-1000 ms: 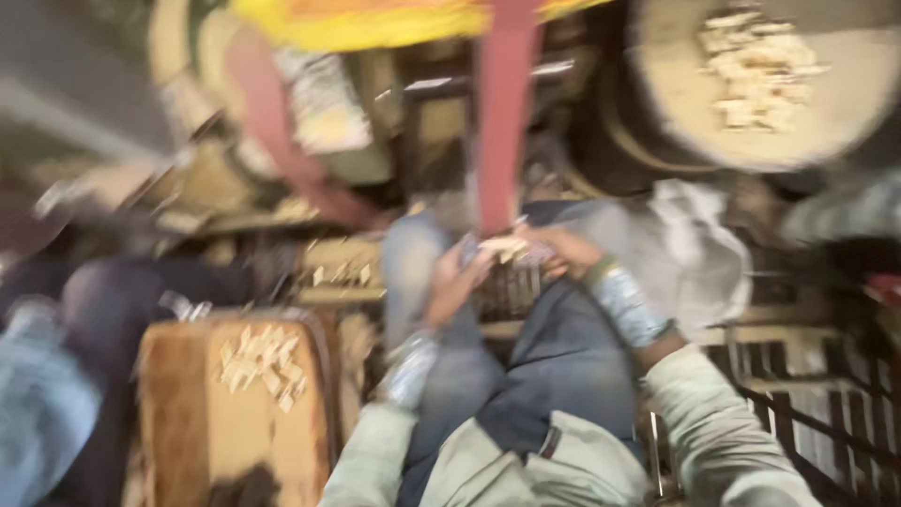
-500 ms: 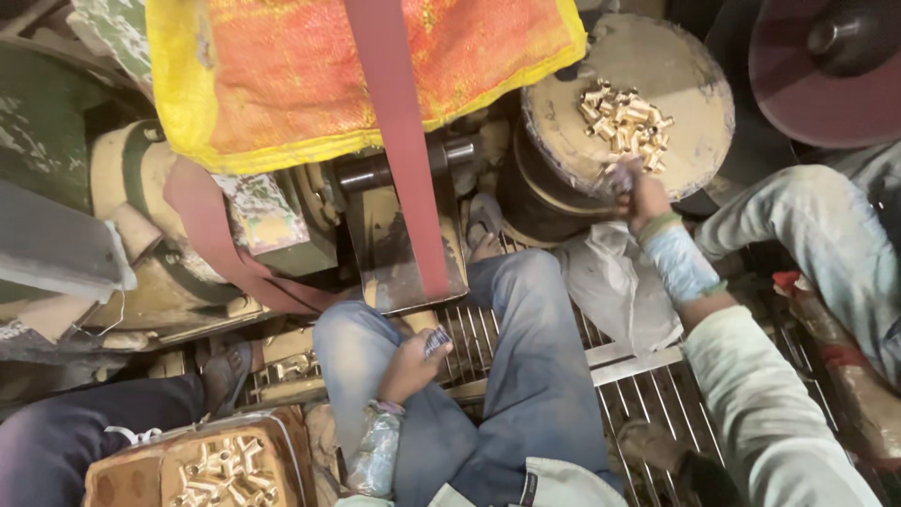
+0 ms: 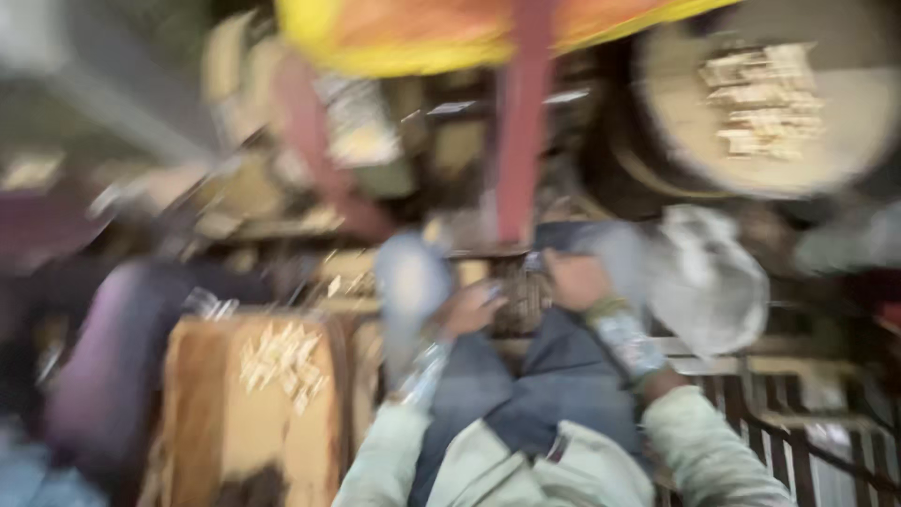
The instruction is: The person sits on the floor and repeatedly presses small brass-colored metal parts against a moving belt sander to smooth their surfaces. They handle the parts by hand, rotating them to contact different sides with the belt, and place the finished pieces into a wooden tray.
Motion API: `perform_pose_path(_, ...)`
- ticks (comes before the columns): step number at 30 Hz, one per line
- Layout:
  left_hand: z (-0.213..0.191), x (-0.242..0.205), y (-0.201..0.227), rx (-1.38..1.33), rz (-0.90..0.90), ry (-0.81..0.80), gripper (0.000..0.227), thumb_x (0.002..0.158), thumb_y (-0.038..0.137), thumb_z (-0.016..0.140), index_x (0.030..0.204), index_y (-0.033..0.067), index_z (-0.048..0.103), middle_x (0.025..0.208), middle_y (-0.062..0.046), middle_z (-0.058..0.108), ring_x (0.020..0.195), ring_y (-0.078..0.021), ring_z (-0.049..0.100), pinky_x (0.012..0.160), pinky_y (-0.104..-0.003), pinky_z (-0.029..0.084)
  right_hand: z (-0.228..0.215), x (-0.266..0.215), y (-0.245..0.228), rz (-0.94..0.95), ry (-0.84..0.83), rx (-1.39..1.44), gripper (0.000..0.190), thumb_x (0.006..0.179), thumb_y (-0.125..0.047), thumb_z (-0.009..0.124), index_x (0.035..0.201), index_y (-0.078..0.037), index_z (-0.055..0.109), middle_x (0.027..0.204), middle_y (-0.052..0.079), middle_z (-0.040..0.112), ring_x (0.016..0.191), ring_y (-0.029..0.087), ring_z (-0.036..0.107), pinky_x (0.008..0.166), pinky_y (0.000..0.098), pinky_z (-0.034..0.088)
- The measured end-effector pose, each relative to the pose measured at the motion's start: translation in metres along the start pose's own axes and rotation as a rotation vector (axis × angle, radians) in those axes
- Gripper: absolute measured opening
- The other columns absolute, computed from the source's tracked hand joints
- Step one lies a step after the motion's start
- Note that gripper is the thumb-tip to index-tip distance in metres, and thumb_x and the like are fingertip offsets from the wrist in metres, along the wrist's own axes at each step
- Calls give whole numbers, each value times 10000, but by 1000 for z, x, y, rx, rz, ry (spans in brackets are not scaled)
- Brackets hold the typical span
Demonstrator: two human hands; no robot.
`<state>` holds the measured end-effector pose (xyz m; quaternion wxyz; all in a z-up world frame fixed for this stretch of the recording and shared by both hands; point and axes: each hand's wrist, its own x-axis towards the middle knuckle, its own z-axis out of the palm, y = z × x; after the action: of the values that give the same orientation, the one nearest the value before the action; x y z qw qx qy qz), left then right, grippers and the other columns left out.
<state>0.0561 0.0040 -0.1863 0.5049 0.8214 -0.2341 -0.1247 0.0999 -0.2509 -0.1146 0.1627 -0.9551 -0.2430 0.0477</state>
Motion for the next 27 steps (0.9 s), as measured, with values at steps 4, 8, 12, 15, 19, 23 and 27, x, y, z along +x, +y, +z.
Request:
perform_pose_path(4,-5,-13,21,-102,49,94,535,850,231,789,1303,47,572,1201,-165,680,1081,-286,668,923,-406,555,34,0,-13,-11,-402,-50,551,828,-528,675,1220,-142,648,980,189,743,890,415,713,769,551,553)
perform_pose_path(8,-33,-75,79,-82,-10,447,446,860,140,825,1230,21,608,1119,-135,690,1013,-274,668,884,-372,541,40,-3,-26,33,-593,-146,636,837,-578,646,1330,-177,625,984,196,767,918,404,740,821,530,581)
perform_pose_path(12,-63,-181,112,-352,-160,859,260,912,89,782,1143,65,664,1101,-34,700,1005,-122,689,906,-300,569,36,0,-22,29,-561,-155,595,864,-578,652,1274,-148,680,1029,221,758,972,423,724,878,533,565)
perform_pose_path(15,-86,-260,96,-107,-388,1211,140,998,107,699,1110,52,636,967,-26,701,890,-124,675,810,-273,554,39,7,-20,3,-576,-127,590,834,-528,667,1283,-146,692,1046,216,759,983,425,724,888,531,562)
perform_pose_path(19,-86,-347,49,192,-804,1361,312,938,164,762,1142,5,587,915,-130,681,829,-247,659,754,-355,538,44,9,-19,5,-632,-123,599,843,-548,677,1256,-114,698,1060,227,755,1002,431,717,895,530,557)
perform_pose_path(23,-74,-371,-6,481,-820,1179,435,863,185,795,1137,-31,536,1036,-232,616,915,-414,632,783,-491,531,48,19,-23,-25,-640,-139,633,842,-565,674,1273,-102,684,1060,238,753,1012,430,714,887,530,556)
perform_pose_path(27,-63,-344,-48,576,-989,1010,597,860,431,801,1034,-44,484,1008,-277,549,874,-479,614,698,-536,529,42,14,-29,12,-634,-168,678,838,-610,669,1295,-109,680,1054,239,758,1008,428,723,892,531,559)
